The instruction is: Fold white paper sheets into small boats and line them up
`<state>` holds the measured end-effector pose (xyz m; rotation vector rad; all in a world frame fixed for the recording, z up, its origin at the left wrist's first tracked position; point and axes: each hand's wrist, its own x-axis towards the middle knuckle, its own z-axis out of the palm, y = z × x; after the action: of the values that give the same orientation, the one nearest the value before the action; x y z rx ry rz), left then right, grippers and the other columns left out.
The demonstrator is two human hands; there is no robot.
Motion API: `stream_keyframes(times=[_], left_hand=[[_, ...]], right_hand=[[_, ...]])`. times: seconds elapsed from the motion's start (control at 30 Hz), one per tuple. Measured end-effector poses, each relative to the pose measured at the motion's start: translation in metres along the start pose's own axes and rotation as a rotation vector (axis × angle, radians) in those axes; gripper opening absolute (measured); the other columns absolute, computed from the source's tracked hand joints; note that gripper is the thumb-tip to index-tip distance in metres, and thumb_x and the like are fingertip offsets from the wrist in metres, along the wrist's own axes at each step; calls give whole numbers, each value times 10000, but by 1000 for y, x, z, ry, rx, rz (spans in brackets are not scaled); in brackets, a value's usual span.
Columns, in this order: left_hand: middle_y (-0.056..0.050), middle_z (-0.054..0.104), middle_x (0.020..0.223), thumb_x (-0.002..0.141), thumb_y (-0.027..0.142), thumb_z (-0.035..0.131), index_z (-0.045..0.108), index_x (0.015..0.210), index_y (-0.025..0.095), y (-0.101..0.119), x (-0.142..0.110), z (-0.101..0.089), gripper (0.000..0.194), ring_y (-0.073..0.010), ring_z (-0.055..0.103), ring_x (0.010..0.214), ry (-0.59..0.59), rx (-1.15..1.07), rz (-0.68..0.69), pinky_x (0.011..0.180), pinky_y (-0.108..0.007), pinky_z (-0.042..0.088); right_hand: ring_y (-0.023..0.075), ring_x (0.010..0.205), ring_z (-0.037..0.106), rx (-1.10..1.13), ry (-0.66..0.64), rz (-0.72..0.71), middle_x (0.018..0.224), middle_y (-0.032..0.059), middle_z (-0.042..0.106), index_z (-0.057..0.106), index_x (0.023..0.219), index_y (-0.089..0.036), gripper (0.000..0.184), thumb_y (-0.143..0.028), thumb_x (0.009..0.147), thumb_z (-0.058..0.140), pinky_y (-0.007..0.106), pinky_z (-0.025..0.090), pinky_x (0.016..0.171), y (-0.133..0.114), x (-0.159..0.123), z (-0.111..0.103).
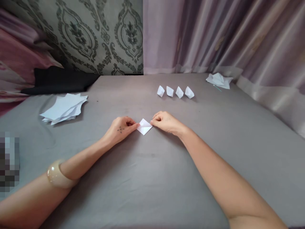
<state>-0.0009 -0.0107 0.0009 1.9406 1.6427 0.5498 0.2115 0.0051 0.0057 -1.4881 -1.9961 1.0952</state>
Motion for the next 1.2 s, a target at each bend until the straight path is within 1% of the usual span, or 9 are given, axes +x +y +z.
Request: stream_keyframes(times=[0.07,0.17,0.33,0.43,0.53,0.67,0.87,1.03,1.2], left_hand=[[-25,670,664,766,368,574,698,732,168,1,-1,-1,238,-148,567,588,-4,-4,-9,528,-244,373],[-22,666,658,765,365,575,697,728,169,2,-1,-1,234,-147,564,585,-10,-4,-15,522,-245,370],[-28,672,692,778,357,571,691,729,169,1,0,-1,229,-148,568,606,-13,-1,7,548,-249,381],[-36,666,713,810,347,537,689,743,165,-1,0,0,246,-149,562,624,-13,26,47,564,-252,380],[-45,650,726,842,340,495,681,748,160,-2,0,1,276,-152,549,633,-9,75,86,568,-256,373],[-50,643,779,843,347,506,669,747,159,-1,0,3,266,-161,554,680,0,122,89,602,-268,385],[-43,637,793,840,366,525,656,740,171,-5,2,5,256,-166,562,702,-5,132,96,612,-275,395],[-41,626,796,849,371,522,640,741,177,-9,2,7,252,-175,562,721,-11,166,121,608,-279,391],[-48,615,804,866,347,505,631,758,177,-7,2,5,237,-187,560,757,-30,190,140,637,-292,405]], right_hand=[[110,673,512,81,-44,25,996,50,620,704,660,-175,305,-389,806,545,249,391,589,0,-1,-6],[109,664,507,130,-45,41,973,49,630,705,700,-178,320,-441,799,553,245,386,579,2,-3,-6],[145,769,554,39,61,-30,930,40,607,687,695,-188,226,-393,761,620,275,421,698,6,-1,8],[139,723,538,-52,130,-23,964,41,598,677,685,-196,222,-393,762,613,283,413,656,8,-1,15],[133,703,525,-110,160,-4,994,41,593,659,682,-194,226,-387,779,592,282,404,631,8,-2,20],[124,710,520,-138,156,3,1015,35,579,615,643,-189,239,-365,800,575,278,402,644,5,-4,22],[112,694,512,-143,154,14,1010,25,569,549,575,-184,286,-364,793,583,279,400,649,3,-3,22],[111,676,510,-133,159,8,988,28,567,543,550,-179,303,-375,775,592,284,396,635,4,-1,22],[110,678,511,-141,140,10,1001,23,565,528,546,-179,311,-377,778,588,283,390,633,3,-2,20]])
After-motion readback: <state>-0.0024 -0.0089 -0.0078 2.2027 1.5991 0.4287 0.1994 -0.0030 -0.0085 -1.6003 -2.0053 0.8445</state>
